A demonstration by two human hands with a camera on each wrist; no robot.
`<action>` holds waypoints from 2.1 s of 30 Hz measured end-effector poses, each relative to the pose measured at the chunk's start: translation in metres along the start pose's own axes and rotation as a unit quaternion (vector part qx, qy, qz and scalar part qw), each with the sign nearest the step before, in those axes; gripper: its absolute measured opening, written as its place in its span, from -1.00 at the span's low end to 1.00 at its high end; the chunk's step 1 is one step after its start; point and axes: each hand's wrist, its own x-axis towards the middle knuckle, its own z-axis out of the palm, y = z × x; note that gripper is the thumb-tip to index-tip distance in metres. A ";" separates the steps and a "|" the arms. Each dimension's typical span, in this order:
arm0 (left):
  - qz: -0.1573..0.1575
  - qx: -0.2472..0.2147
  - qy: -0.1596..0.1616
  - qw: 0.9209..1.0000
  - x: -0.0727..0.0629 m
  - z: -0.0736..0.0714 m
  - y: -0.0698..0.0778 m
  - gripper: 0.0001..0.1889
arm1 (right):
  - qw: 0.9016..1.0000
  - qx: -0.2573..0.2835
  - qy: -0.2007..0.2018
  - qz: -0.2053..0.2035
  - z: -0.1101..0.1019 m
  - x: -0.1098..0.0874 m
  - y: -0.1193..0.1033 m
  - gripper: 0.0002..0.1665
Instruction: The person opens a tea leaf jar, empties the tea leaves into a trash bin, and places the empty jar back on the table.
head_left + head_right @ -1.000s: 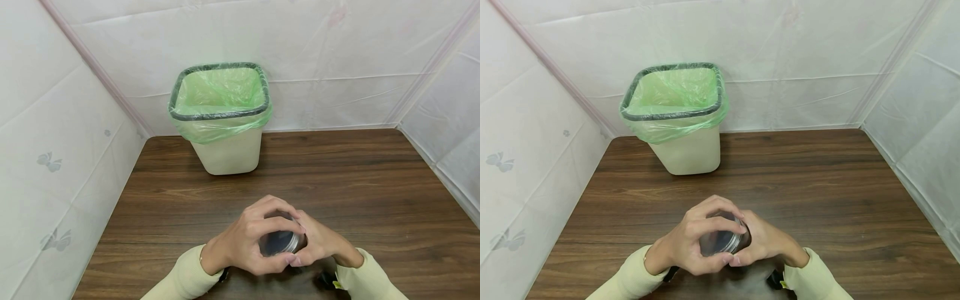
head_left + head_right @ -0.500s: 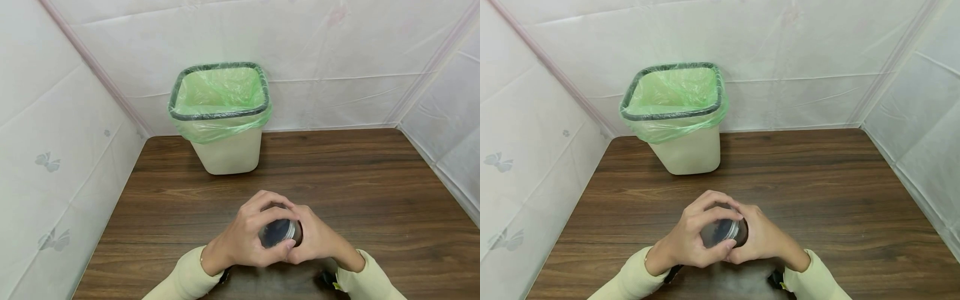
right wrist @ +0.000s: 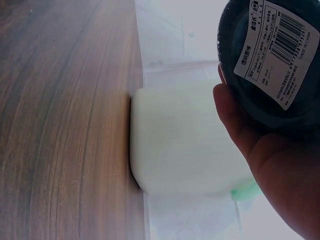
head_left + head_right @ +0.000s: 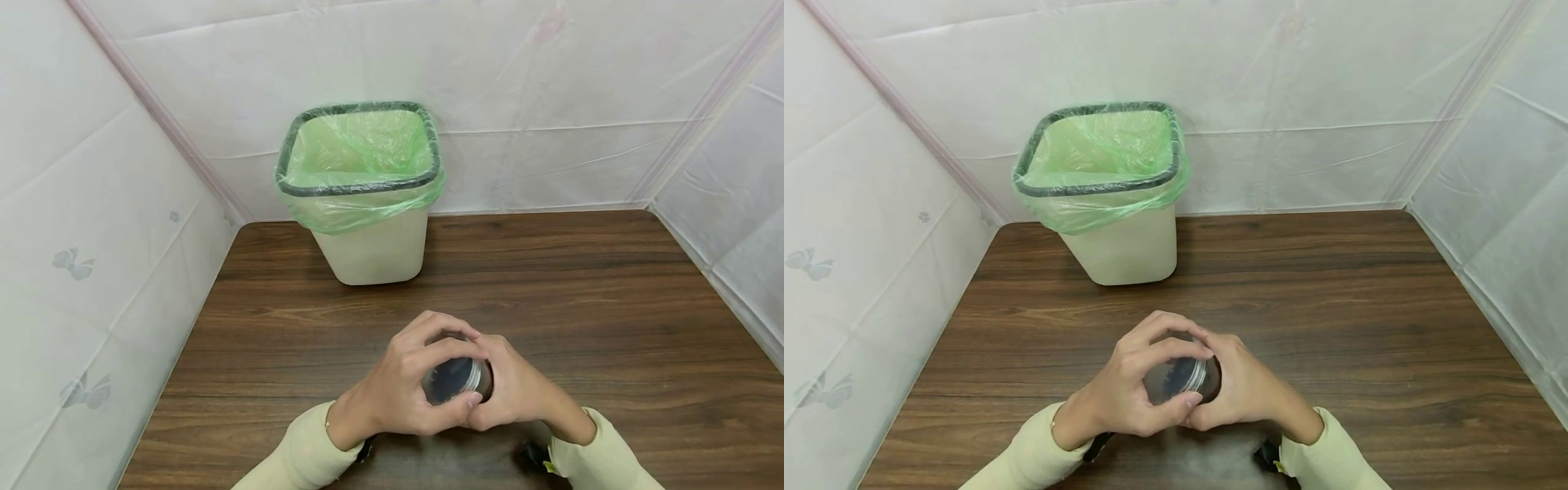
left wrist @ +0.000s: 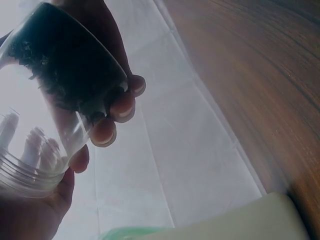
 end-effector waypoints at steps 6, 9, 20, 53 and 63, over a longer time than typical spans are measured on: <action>-0.004 0.001 -0.026 1.000 -0.001 -0.003 0.001 -0.58 | 1.000 -0.022 0.000 0.001 0.000 -0.001 0.000 -0.33; -0.004 0.011 -0.050 0.999 -0.001 -0.007 0.003 -0.49 | 0.999 -0.038 0.001 -0.020 -0.001 -0.001 0.002 -0.34; 0.037 0.009 -0.066 0.997 0.008 -0.016 0.005 -0.40 | 0.994 0.073 -0.064 -0.049 -0.004 0.002 0.006 -0.36; 0.088 -0.014 -0.038 0.995 0.010 -0.004 0.002 -0.56 | 0.967 0.183 -0.148 -0.095 -0.005 0.006 0.005 -0.45; 0.044 0.011 0.003 0.999 0.004 -0.003 0.000 -0.62 | 0.996 0.069 -0.052 -0.028 -0.002 0.002 -0.002 -0.33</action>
